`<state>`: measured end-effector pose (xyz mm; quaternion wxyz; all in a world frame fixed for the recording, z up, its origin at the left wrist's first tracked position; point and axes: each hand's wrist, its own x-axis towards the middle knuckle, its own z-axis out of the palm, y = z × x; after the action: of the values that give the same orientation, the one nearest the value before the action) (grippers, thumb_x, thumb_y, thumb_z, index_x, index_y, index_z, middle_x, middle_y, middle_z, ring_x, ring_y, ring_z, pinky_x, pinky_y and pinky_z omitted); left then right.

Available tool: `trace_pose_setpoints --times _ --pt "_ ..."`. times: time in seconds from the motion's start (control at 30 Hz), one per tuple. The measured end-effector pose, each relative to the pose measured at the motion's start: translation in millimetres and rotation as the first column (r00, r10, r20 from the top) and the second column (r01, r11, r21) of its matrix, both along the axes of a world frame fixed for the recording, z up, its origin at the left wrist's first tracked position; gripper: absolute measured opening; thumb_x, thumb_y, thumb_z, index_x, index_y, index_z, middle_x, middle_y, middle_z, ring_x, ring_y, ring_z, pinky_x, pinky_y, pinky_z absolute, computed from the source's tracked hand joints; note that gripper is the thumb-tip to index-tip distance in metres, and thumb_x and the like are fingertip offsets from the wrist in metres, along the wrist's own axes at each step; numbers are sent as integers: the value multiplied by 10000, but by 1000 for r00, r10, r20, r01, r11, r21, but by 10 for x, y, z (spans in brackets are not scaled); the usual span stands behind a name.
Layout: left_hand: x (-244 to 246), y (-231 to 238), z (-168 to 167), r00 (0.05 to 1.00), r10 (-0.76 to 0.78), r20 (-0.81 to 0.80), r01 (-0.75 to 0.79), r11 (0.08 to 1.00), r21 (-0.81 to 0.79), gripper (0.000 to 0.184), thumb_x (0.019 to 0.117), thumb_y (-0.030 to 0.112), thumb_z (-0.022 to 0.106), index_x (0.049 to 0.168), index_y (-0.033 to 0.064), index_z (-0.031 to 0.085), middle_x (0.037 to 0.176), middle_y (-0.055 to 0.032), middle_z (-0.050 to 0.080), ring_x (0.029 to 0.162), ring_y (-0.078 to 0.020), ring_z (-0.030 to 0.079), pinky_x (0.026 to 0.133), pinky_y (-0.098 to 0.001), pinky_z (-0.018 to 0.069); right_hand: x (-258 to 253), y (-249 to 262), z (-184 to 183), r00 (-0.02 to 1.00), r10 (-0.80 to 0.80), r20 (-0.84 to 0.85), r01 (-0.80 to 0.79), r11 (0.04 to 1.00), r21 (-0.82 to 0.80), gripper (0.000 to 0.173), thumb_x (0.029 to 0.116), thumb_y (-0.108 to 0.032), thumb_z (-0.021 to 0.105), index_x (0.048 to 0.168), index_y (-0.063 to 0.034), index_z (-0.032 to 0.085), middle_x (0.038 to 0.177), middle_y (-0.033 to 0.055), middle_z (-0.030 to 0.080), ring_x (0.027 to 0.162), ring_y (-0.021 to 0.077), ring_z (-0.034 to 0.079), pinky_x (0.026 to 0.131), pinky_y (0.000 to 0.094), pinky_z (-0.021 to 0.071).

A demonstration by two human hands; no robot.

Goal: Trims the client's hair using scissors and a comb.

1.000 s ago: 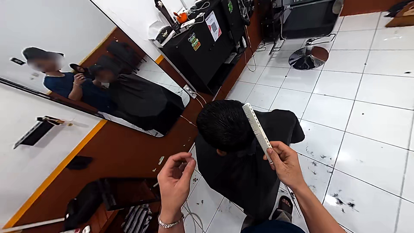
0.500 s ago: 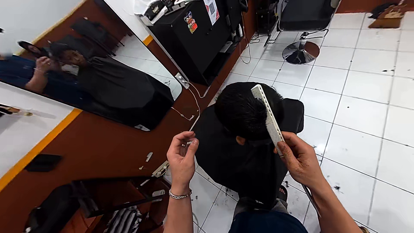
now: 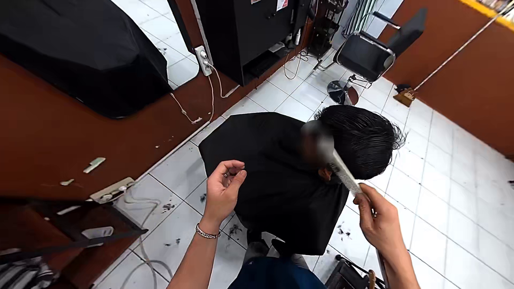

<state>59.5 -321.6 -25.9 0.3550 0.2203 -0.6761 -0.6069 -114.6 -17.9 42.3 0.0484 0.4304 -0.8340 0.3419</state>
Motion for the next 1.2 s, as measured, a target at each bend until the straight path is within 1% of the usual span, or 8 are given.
trace_pose_setpoints --times 0.07,0.13,0.3,0.7,0.8,0.9,1.03,1.2 --pt "59 -28 -84 1000 -1 6 1 1000 21 182 961 100 598 1122 18 622 1015 31 671 878 -2 655 754 -162 560 107 -58 -39 998 54 -9 -53 996 66 300 1049 -161 482 1152 10 706 890 113 715 739 132 668 693 297 570" --pt "140 -60 -153 1000 -8 -3 8 999 41 187 965 114 595 1121 18 632 1016 28 668 869 -5 656 742 -163 562 197 -46 50 995 70 71 -69 997 -19 280 1059 -154 481 1151 11 686 857 42 681 699 29 605 664 192 535" --pt "379 -140 -350 1000 24 -6 -23 993 117 147 974 129 594 1084 51 651 934 67 680 791 3 664 701 -157 571 -41 60 668 913 -243 329 354 871 -341 201 1064 -124 407 1050 -95 606 693 -133 610 471 -14 529 422 163 477" --pt "644 -153 -653 998 -10 63 -2 982 191 134 952 125 585 1064 83 645 881 131 683 741 46 659 666 -126 562 -25 -19 358 967 -181 179 196 978 -70 270 1070 -130 466 1180 30 654 804 -57 636 536 -66 464 489 116 420" --pt "672 -187 -613 996 -34 83 15 977 210 134 960 93 571 1079 64 625 893 122 683 740 39 663 660 -141 570 35 34 214 985 -161 -58 166 979 114 287 1041 -133 508 1169 24 712 868 84 713 703 92 645 672 267 562" --pt "674 -208 -554 993 -70 97 49 977 205 131 973 58 549 1093 49 603 892 120 679 739 34 663 656 -153 577 91 145 83 994 -98 -57 108 970 220 274 1038 -173 522 1153 -64 746 865 112 694 700 220 670 621 417 553" --pt "676 -229 -445 988 -104 115 79 976 205 133 985 38 514 1096 43 587 889 136 681 728 33 666 672 -169 585 106 347 400 951 -145 274 199 963 -180 246 1041 -82 475 1139 27 673 854 -37 655 604 -53 522 556 138 475" --pt "585 -73 -320 988 -121 96 99 973 206 146 992 23 503 1086 81 598 885 128 699 725 4 678 659 -183 593 -563 538 656 838 -284 467 436 862 -259 265 1092 -167 447 1257 -33 606 748 -27 619 455 16 466 430 190 447"
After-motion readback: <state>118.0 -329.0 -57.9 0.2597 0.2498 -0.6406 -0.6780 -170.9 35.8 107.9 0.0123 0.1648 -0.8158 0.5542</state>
